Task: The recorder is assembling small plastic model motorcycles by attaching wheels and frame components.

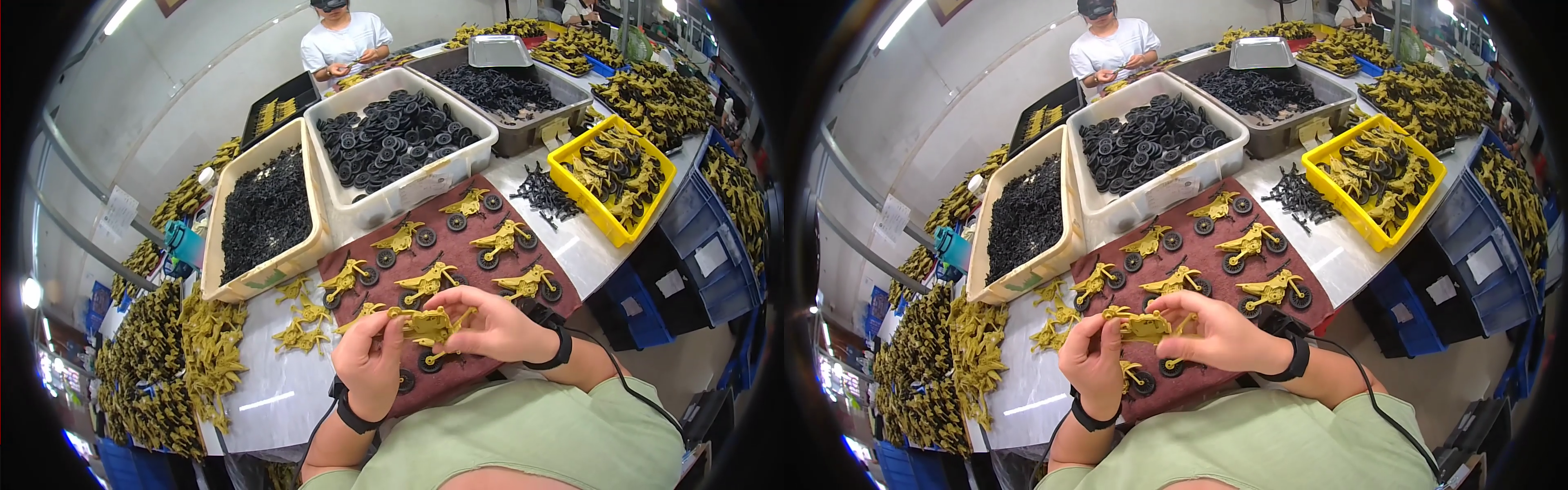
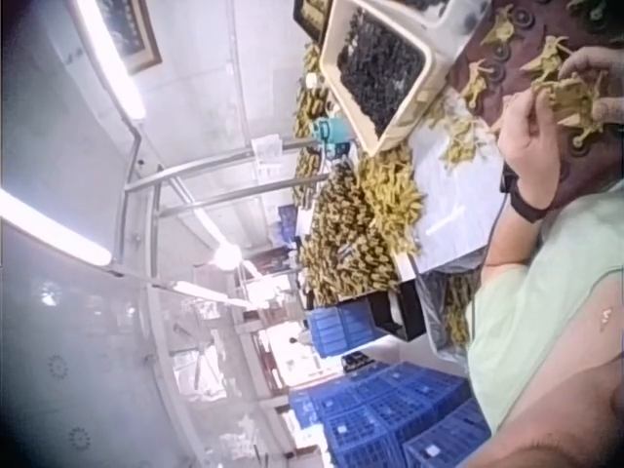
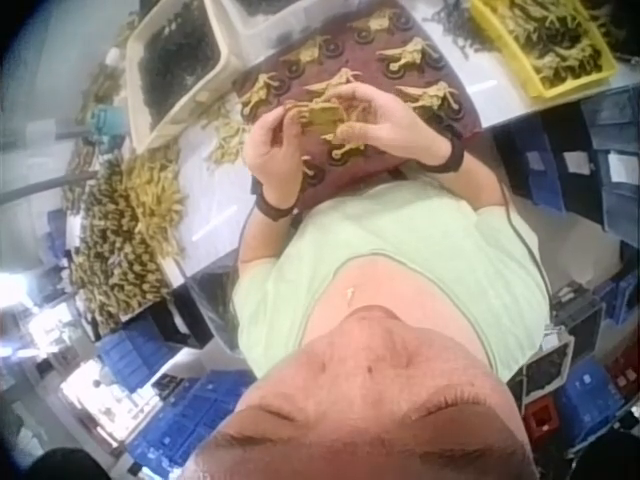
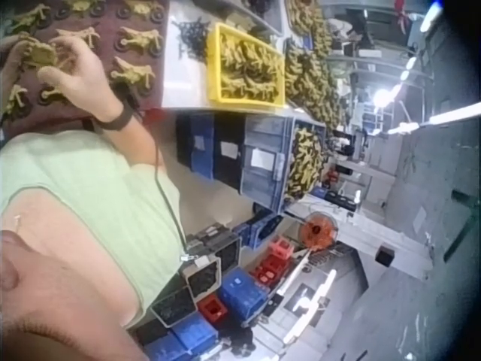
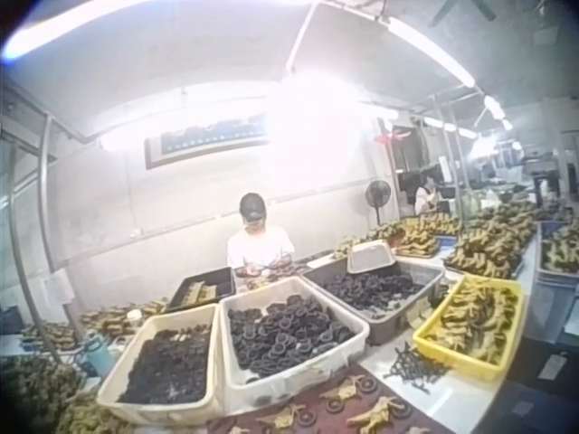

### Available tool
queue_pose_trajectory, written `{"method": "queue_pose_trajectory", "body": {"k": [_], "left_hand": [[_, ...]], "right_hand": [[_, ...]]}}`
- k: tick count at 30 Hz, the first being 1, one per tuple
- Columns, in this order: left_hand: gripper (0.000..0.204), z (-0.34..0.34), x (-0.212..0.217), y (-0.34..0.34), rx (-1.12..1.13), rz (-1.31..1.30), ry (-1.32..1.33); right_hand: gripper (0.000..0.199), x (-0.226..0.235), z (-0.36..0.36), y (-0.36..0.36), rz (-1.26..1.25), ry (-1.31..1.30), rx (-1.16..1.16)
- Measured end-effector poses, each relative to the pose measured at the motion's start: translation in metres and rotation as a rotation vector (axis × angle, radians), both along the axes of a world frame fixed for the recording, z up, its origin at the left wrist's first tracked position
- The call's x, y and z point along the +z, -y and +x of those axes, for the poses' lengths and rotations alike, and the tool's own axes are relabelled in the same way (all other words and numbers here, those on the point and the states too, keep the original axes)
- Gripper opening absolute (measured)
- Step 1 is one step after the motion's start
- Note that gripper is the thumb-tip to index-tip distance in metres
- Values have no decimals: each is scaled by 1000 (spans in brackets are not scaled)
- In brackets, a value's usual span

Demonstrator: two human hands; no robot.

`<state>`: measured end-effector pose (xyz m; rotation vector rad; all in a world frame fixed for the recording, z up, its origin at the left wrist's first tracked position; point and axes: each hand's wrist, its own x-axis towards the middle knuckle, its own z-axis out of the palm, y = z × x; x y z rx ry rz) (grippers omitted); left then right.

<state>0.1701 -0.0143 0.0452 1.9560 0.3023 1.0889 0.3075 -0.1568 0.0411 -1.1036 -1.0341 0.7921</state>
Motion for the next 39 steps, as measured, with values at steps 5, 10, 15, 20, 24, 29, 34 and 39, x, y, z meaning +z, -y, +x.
{"method": "queue_pose_trajectory", "body": {"k": [5,10,15,20,24,29,34,39], "left_hand": [[17,-4,18,15,-167,-374,16],[36,-16,24,20,-258,-513,-66],[36,-24,26,21,-250,-531,-114],[36,-33,25,27,-239,-590,-129],[32,-34,33,33,-335,-710,-110],[27,-38,32,43,-436,-960,-14],[26,-50,29,46,-458,-849,-27],[27,-59,29,49,-444,-781,-67]], "right_hand": [[25,3,-6,6,-74,-134,47],[22,11,-10,11,-83,-41,69],[20,14,-16,18,-121,-96,81],[20,17,-20,25,-121,-150,148],[19,14,-24,30,-59,-180,181],[18,15,-29,38,-66,-185,178],[19,18,-36,47,-105,-178,171],[18,16,-45,49,-99,-135,152]]}}
